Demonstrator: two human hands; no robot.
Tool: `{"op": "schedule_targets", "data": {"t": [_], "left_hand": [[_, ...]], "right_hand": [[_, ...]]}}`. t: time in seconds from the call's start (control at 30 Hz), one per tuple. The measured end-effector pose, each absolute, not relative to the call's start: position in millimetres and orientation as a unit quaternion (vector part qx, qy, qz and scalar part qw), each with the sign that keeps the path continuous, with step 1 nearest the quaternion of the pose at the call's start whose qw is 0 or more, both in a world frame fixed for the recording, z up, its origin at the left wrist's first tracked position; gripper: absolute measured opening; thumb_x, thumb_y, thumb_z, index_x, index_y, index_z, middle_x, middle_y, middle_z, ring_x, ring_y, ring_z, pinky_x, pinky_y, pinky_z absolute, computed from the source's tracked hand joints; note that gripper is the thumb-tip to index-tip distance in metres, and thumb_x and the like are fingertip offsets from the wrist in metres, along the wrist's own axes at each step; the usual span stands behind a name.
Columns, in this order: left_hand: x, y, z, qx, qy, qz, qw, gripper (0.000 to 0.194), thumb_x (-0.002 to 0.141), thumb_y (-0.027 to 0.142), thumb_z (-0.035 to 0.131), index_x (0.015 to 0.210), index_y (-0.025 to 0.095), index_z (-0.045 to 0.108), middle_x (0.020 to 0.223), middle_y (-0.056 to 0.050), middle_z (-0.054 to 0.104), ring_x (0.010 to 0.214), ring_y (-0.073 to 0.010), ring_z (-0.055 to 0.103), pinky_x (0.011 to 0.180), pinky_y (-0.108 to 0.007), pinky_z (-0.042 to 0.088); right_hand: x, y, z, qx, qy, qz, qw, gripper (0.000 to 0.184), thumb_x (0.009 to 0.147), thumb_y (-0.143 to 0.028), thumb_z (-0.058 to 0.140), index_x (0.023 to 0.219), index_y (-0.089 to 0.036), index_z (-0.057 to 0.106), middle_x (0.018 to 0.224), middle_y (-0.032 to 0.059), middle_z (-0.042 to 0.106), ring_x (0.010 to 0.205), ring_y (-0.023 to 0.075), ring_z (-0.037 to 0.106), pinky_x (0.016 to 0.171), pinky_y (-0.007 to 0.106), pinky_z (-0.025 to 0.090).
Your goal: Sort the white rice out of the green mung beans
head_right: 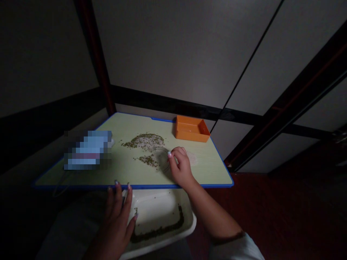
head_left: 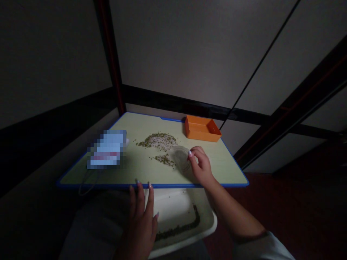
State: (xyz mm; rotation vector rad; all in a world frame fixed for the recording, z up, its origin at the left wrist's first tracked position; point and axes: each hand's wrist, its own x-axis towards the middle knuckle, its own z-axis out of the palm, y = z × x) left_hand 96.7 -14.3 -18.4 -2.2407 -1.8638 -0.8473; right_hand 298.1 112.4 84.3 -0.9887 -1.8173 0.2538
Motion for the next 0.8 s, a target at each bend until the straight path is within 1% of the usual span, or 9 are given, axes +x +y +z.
{"op": "schedule_targets", "data": {"t": [0.1, 0.2, 0.33, 0.4, 0.5, 0.6, 0.63, 0.7, 0.8], "left_hand": [[93.5, -15.2, -18.3, -0.755, -0.599, -0.262, 0.05, 0.086, 0.079, 0.014, 0.048, 0.149, 0.027, 0.001, 0.162, -0.013, -0.007, 0.147, -0.0388, 0.001, 0.107, -0.054, 0.041], [93.3, -16.2, -17.9, -0.761, -0.595, -0.253, 0.042, 0.09, 0.073, 0.003, 0.045, 0.149, 0.03, 0.004, 0.163, -0.011, -0.004, 0.147, -0.0373, 0.003, 0.106, -0.049, 0.044], [97.7, -17.4, -14.6, -0.76, -0.597, -0.25, 0.05, 0.095, 0.068, -0.005, 0.039, 0.148, 0.033, 0.006, 0.163, -0.007, -0.003, 0.148, -0.0347, 0.004, 0.106, -0.046, 0.044], [99.2, -18.0, -12.4, -0.762, -0.592, -0.255, 0.064, 0.09, 0.073, -0.001, 0.041, 0.149, 0.03, 0.005, 0.163, -0.01, -0.005, 0.148, -0.0354, 0.008, 0.106, -0.047, 0.044], [98.2, -18.6, -9.4, -0.756, -0.589, -0.265, 0.106, 0.082, 0.081, 0.015, 0.048, 0.149, 0.027, 0.005, 0.162, -0.015, -0.008, 0.146, -0.0402, 0.016, 0.106, -0.052, 0.043], [95.0, -19.3, -5.1, -0.74, -0.613, -0.241, 0.134, 0.078, 0.083, 0.028, 0.052, 0.149, 0.026, 0.01, 0.161, -0.02, -0.006, 0.137, -0.0458, 0.033, 0.101, -0.055, 0.046], [94.4, -19.7, -3.1, -0.737, -0.623, -0.224, 0.134, 0.076, 0.084, 0.031, 0.051, 0.149, 0.025, 0.012, 0.16, -0.022, -0.002, 0.131, -0.0449, 0.043, 0.097, -0.053, 0.049], [94.4, -20.8, 1.9, -0.736, -0.642, -0.181, 0.117, 0.069, 0.087, 0.034, 0.045, 0.149, 0.025, 0.016, 0.159, -0.026, 0.006, 0.113, -0.0368, 0.06, 0.084, -0.045, 0.055], [96.7, -22.5, 9.3, -0.723, -0.678, -0.105, 0.076, 0.061, 0.089, 0.026, 0.034, 0.148, 0.029, 0.016, 0.159, -0.025, 0.008, 0.081, -0.0221, 0.07, 0.058, -0.033, 0.055]], "right_hand": [[301.5, 92.5, 71.6, -0.417, -0.726, 0.076, 0.542, 0.03, 0.095, -0.029, 0.041, 0.067, -0.021, 0.05, 0.075, 0.0033, 0.052, 0.078, 0.0177, 0.051, 0.076, 0.034, 0.04], [307.1, 84.5, 62.4, -0.435, -0.691, 0.08, 0.572, 0.03, 0.095, -0.03, 0.041, 0.067, -0.021, 0.049, 0.075, 0.0033, 0.051, 0.079, 0.0178, 0.051, 0.073, 0.033, 0.041], [314.1, 88.3, 57.3, -0.473, -0.672, 0.082, 0.564, 0.031, 0.095, -0.031, 0.041, 0.066, -0.021, 0.05, 0.076, 0.0031, 0.053, 0.079, 0.0174, 0.051, 0.075, 0.031, 0.041], [315.7, 92.6, 54.9, -0.488, -0.683, 0.07, 0.539, 0.029, 0.093, -0.03, 0.044, 0.067, -0.021, 0.052, 0.077, 0.0035, 0.055, 0.082, 0.0179, 0.051, 0.078, 0.032, 0.04], [316.8, 98.1, 50.8, -0.524, -0.687, 0.063, 0.499, 0.027, 0.091, -0.029, 0.047, 0.066, -0.02, 0.054, 0.078, 0.0038, 0.058, 0.084, 0.0184, 0.051, 0.081, 0.032, 0.038], [318.4, 101.4, 47.9, -0.551, -0.661, 0.081, 0.503, 0.03, 0.09, -0.031, 0.047, 0.063, -0.02, 0.054, 0.077, 0.0034, 0.059, 0.084, 0.0182, 0.051, 0.082, 0.032, 0.037], [319.2, 102.0, 47.3, -0.552, -0.653, 0.088, 0.511, 0.031, 0.09, -0.032, 0.046, 0.062, -0.02, 0.054, 0.075, 0.0031, 0.058, 0.083, 0.018, 0.052, 0.082, 0.032, 0.038], [320.7, 102.5, 46.4, -0.545, -0.644, 0.099, 0.528, 0.032, 0.09, -0.033, 0.047, 0.061, -0.021, 0.053, 0.073, 0.0026, 0.057, 0.081, 0.0176, 0.052, 0.081, 0.031, 0.038], [322.1, 101.6, 45.4, -0.536, -0.639, 0.106, 0.541, 0.032, 0.09, -0.033, 0.047, 0.061, -0.021, 0.053, 0.072, 0.0021, 0.057, 0.08, 0.0172, 0.052, 0.08, 0.03, 0.038]]}}
